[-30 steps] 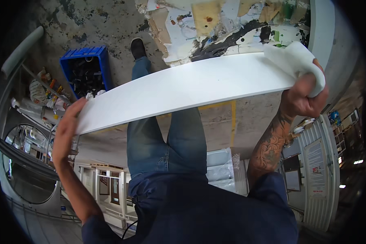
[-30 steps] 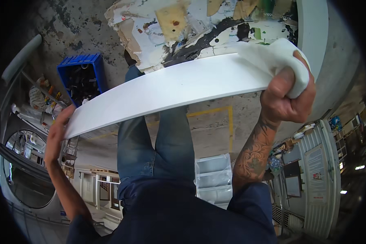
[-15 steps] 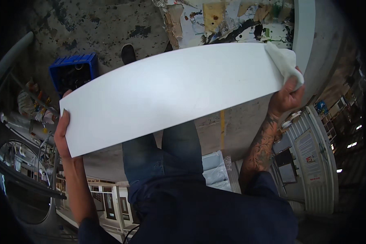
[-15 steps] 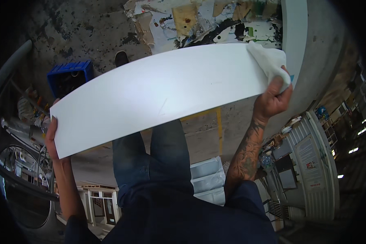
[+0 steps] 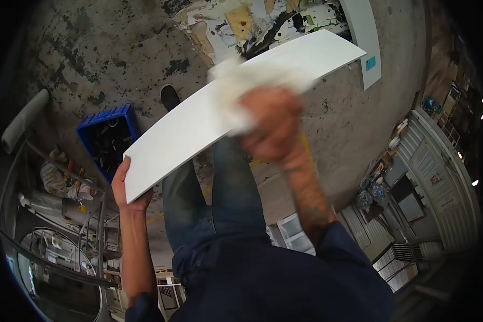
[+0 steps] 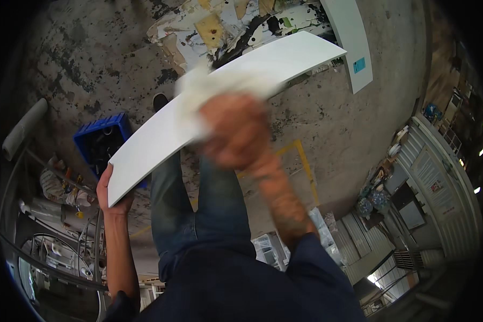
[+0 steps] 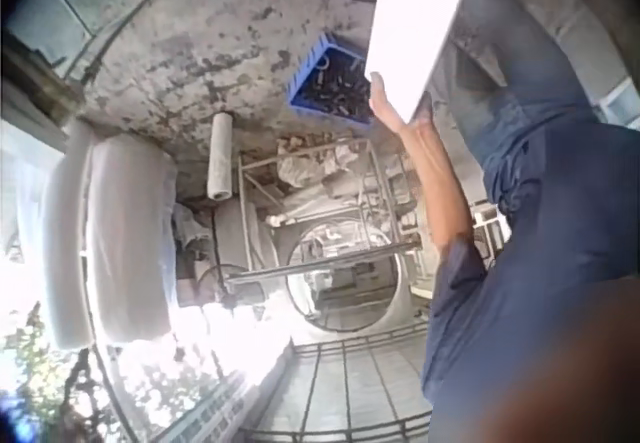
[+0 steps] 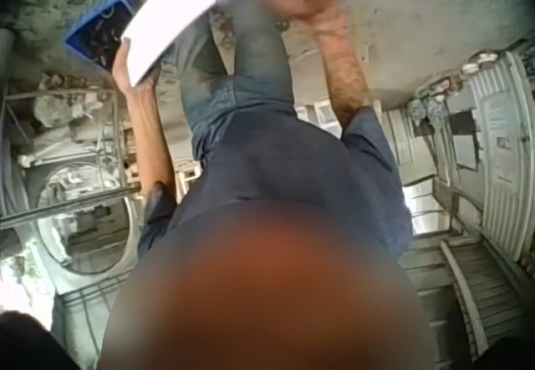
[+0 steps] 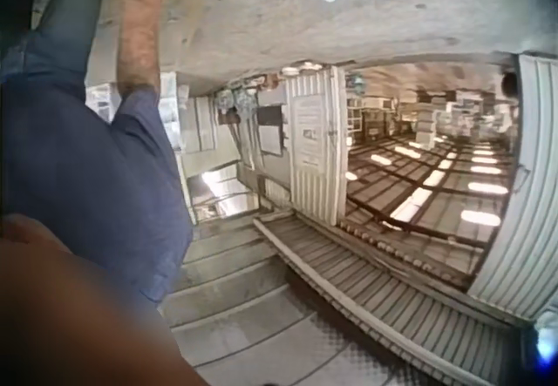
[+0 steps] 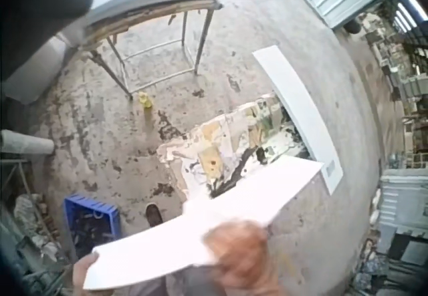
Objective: Wiping down white furniture panels with a cloth and preparing bubble wrap for packing.
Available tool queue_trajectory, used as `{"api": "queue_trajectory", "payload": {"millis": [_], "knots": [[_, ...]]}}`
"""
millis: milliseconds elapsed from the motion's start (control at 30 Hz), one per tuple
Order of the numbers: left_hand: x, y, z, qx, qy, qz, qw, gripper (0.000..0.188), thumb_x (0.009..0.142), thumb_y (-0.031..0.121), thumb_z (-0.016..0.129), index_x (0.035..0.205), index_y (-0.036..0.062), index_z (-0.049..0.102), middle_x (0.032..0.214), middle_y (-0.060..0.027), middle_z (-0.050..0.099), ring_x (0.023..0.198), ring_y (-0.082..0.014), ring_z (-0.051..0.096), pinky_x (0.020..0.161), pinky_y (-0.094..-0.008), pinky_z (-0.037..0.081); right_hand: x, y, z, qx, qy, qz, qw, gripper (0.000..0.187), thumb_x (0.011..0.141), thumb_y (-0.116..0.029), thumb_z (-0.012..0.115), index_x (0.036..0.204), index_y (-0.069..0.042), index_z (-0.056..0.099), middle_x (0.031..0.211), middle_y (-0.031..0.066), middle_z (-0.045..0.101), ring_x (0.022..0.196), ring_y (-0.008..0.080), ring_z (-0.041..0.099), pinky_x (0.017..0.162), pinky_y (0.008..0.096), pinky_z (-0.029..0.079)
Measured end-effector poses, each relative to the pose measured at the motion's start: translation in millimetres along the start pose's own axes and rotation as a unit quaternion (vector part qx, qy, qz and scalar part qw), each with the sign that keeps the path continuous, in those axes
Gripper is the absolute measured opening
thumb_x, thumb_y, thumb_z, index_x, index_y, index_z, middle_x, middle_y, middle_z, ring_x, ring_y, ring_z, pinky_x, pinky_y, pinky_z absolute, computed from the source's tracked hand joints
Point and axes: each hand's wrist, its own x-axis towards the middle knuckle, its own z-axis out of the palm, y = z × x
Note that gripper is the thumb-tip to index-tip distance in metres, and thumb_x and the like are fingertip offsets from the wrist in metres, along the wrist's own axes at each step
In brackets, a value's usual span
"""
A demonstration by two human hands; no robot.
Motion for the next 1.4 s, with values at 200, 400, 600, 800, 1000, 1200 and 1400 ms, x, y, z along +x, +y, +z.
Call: {"api": "queue_trajectory", "payload": {"millis": [200,400,600,800,1000,1200,1400], "knots": [[-18,-16,34,0.042,-0.005,0.086,0.995,0.046,0.1,0.024,0.05,0.135,-0.0056,0.051,0.132,-0.0182,0.062,0.119,-0.0314,0.062,0.104,-0.0421,0.048,-10,51,-22,0.107,0.183,0.229,0.95,0.024,0.103,-0.017,0.042,0.105,-0.001,0.06,0.103,0.0112,0.062,0.095,0.0221,0.057,0.093,0.0461,0.043],[-33,-26,23,-0.016,-0.019,0.037,0.999,0.046,0.099,0.024,0.051,0.134,-0.0066,0.052,0.13,-0.0188,0.062,0.12,-0.031,0.062,0.106,-0.0422,0.047,7,-100,7,0.076,-0.088,-0.015,0.993,0.046,0.09,-0.042,0.067,0.125,-0.012,0.063,0.114,0.004,0.069,0.113,0.0233,0.062,0.109,0.0431,0.031],[-42,-42,22,-0.03,-0.041,0.038,0.998,0.043,0.099,0.023,0.051,0.13,-0.0064,0.054,0.127,-0.0175,0.064,0.117,-0.0289,0.063,0.103,-0.0402,0.048,1,0,-84,0.076,-0.129,0.043,0.988,0.055,0.08,-0.004,0.071,0.133,-0.01,0.056,0.126,0.007,0.064,0.115,0.0242,0.062,0.107,0.0449,0.041],[-63,-45,25,-0.058,-0.015,0.032,0.998,0.04,0.098,0.02,0.052,0.128,-0.0065,0.055,0.12,-0.0162,0.067,0.106,-0.0264,0.068,0.092,-0.0364,0.057,21,-11,-134,0.622,0.106,0.366,0.684,0.046,0.094,-0.004,0.058,0.139,-0.002,0.046,0.127,0.0115,0.061,0.118,0.0248,0.06,0.101,0.041,0.051],[-80,-54,29,-0.039,-0.06,0.05,0.996,0.04,0.098,0.021,0.052,0.127,-0.006,0.055,0.119,-0.0164,0.068,0.1,-0.0264,0.07,0.084,-0.0367,0.06,23,12,-156,0.678,0.202,0.408,0.577,0.046,0.092,-0.005,0.059,0.136,0.0,0.048,0.128,0.0118,0.059,0.118,0.0247,0.059,0.103,0.0426,0.048],[-88,-60,39,-0.035,-0.036,0.097,0.994,0.038,0.097,0.019,0.051,0.127,-0.0055,0.054,0.118,-0.0167,0.068,0.1,-0.0286,0.07,0.083,-0.0387,0.061,29,18,-175,0.647,0.294,0.328,0.622,0.048,0.09,-0.004,0.06,0.137,0.001,0.047,0.13,0.0112,0.058,0.12,0.0251,0.057,0.105,0.0421,0.046],[-86,-58,52,-0.01,-0.041,0.114,0.993,0.044,0.096,0.019,0.05,0.133,-0.0058,0.051,0.127,-0.0201,0.063,0.114,-0.0327,0.064,0.101,-0.0443,0.051,17,-9,-160,0.519,0.241,0.341,0.746,0.038,0.095,-0.008,0.062,0.13,0.0,0.052,0.122,0.0084,0.062,0.109,0.0179,0.062,0.095,0.0315,0.051]]}}
